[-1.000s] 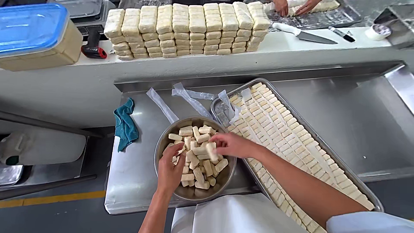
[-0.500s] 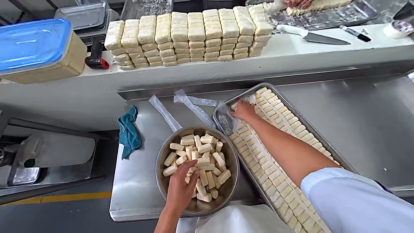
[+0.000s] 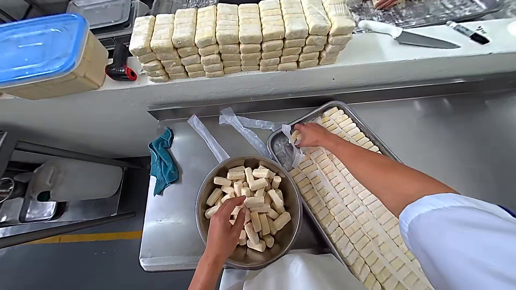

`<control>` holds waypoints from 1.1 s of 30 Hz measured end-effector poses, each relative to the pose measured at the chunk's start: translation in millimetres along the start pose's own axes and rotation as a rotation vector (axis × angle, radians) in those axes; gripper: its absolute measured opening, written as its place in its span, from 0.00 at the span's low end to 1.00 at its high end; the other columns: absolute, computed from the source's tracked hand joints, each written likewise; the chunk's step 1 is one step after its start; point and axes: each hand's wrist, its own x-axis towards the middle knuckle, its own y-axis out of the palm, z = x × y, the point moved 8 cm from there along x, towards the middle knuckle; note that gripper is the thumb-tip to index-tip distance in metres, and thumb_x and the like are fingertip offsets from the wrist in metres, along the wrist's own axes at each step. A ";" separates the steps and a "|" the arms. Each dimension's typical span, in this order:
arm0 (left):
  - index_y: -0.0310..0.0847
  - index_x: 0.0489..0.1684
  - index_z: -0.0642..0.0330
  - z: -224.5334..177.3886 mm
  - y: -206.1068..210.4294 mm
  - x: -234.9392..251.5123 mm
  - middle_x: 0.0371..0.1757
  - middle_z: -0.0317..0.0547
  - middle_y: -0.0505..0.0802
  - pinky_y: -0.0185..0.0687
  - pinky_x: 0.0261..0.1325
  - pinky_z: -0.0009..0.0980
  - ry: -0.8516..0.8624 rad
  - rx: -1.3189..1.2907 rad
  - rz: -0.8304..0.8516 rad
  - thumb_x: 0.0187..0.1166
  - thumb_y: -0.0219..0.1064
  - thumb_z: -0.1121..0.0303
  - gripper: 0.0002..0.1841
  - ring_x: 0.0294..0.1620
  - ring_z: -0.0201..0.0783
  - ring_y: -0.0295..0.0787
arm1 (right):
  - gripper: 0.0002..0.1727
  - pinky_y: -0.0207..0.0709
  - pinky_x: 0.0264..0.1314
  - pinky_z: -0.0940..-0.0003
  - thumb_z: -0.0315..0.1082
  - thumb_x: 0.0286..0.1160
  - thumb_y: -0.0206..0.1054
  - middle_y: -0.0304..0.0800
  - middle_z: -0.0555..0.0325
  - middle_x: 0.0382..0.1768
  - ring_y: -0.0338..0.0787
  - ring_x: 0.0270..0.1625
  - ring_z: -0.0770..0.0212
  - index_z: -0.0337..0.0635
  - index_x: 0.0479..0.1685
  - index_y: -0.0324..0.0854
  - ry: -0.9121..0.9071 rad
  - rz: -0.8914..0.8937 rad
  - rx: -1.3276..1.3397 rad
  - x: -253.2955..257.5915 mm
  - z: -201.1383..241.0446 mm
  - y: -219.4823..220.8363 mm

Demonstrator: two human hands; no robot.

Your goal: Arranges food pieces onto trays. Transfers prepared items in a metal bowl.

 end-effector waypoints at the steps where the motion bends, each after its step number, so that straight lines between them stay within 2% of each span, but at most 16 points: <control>1: 0.87 0.61 0.64 -0.6 -2.2 0.6 0.60 0.47 0.93 0.87 0.68 0.34 0.004 0.001 -0.007 0.83 0.59 0.66 0.17 0.63 0.36 0.91 | 0.33 0.78 0.54 0.35 0.48 0.57 0.83 0.90 0.38 0.41 0.90 0.49 0.35 0.41 0.61 0.81 -0.011 0.005 0.012 -5.0 3.9 -4.1; 4: 0.87 0.61 0.64 2.0 -9.5 1.6 0.59 0.46 0.94 0.88 0.67 0.34 0.010 -0.016 -0.035 0.83 0.59 0.65 0.17 0.61 0.35 0.91 | 0.28 0.80 0.48 0.35 0.42 0.57 0.82 0.90 0.40 0.36 0.91 0.43 0.36 0.42 0.59 0.83 -0.089 -0.104 0.073 -38.3 6.9 -16.7; 7: 0.88 0.60 0.63 8.8 -14.2 1.5 0.58 0.45 0.94 0.88 0.67 0.34 0.024 -0.026 -0.059 0.83 0.60 0.65 0.17 0.59 0.34 0.92 | 0.28 0.81 0.43 0.34 0.37 0.52 0.83 0.92 0.39 0.35 0.93 0.40 0.36 0.38 0.57 0.86 -0.146 -0.338 0.128 -90.2 7.1 -29.6; 10: 0.88 0.61 0.60 7.2 -14.4 3.8 0.57 0.41 0.94 0.88 0.66 0.33 0.042 -0.008 -0.053 0.83 0.60 0.63 0.17 0.59 0.32 0.92 | 0.30 0.84 0.40 0.38 0.40 0.45 0.81 0.92 0.39 0.33 0.93 0.36 0.37 0.35 0.53 0.87 -0.245 -0.616 0.068 -138.2 15.8 -39.7; 13: 0.88 0.61 0.58 -2.1 -15.8 6.8 0.56 0.40 0.95 0.88 0.67 0.35 0.071 0.007 -0.052 0.82 0.60 0.63 0.17 0.59 0.32 0.92 | 0.30 0.85 0.36 0.45 0.44 0.45 0.77 0.91 0.40 0.32 0.92 0.33 0.40 0.32 0.50 0.87 -0.322 -0.794 -0.002 -177.0 28.6 -45.6; 14: 0.88 0.61 0.57 -4.2 -16.5 6.4 0.56 0.39 0.95 0.88 0.66 0.36 0.080 0.001 -0.053 0.82 0.60 0.62 0.17 0.59 0.32 0.92 | 0.30 0.86 0.36 0.47 0.46 0.47 0.76 0.92 0.41 0.32 0.93 0.33 0.42 0.32 0.49 0.87 -0.321 -0.833 -0.007 -189.5 31.0 -49.7; 18: 0.88 0.61 0.59 -7.7 -19.7 1.5 0.57 0.40 0.94 0.88 0.66 0.36 0.117 -0.031 -0.059 0.83 0.60 0.63 0.17 0.59 0.33 0.92 | 0.29 0.85 0.37 0.45 0.44 0.52 0.77 0.93 0.36 0.37 0.93 0.35 0.40 0.29 0.50 0.86 -0.251 -0.925 0.010 -234.0 35.9 -91.8; 22: 0.88 0.60 0.61 -10.0 -16.9 -3.9 0.57 0.42 0.94 0.89 0.64 0.34 0.159 -0.041 -0.068 0.83 0.60 0.63 0.17 0.58 0.32 0.92 | 0.28 0.82 0.30 0.50 0.46 0.52 0.74 0.91 0.39 0.32 0.91 0.29 0.43 0.30 0.49 0.86 -0.300 -0.956 -0.112 -264.5 46.8 -115.8; 26: 0.88 0.60 0.61 -14.1 -14.2 -9.6 0.57 0.43 0.94 0.90 0.62 0.32 0.175 -0.056 -0.072 0.82 0.60 0.62 0.17 0.58 0.32 0.92 | 0.27 0.82 0.31 0.51 0.45 0.55 0.73 0.92 0.38 0.33 0.91 0.30 0.42 0.30 0.49 0.86 -0.286 -0.967 -0.167 -289.9 44.8 -121.6; 29: 0.87 0.61 0.62 -13.3 -12.2 -13.3 0.58 0.44 0.94 0.89 0.64 0.33 0.173 -0.061 -0.058 0.83 0.60 0.62 0.18 0.58 0.33 0.92 | 0.29 0.85 0.38 0.46 0.46 0.60 0.74 0.92 0.32 0.38 0.93 0.37 0.40 0.26 0.51 0.85 -0.214 -1.034 -0.099 -319.1 42.7 -148.7; 30: 0.87 0.61 0.62 -13.0 -11.3 -14.6 0.58 0.44 0.94 0.88 0.65 0.34 0.172 -0.059 -0.052 0.82 0.60 0.62 0.18 0.58 0.33 0.92 | 0.31 0.86 0.43 0.48 0.46 0.61 0.74 0.92 0.32 0.41 0.94 0.40 0.42 0.24 0.53 0.83 -0.183 -1.082 -0.058 -333.3 41.1 -165.4; 33: 0.87 0.61 0.62 -13.2 -8.9 -17.3 0.58 0.44 0.94 0.88 0.65 0.33 0.181 -0.063 -0.046 0.83 0.60 0.62 0.18 0.59 0.33 0.92 | 0.36 0.84 0.56 0.63 0.51 0.68 0.74 0.90 0.36 0.49 0.91 0.49 0.59 0.23 0.59 0.76 -0.150 -1.273 -0.032 -379.7 41.9 -234.3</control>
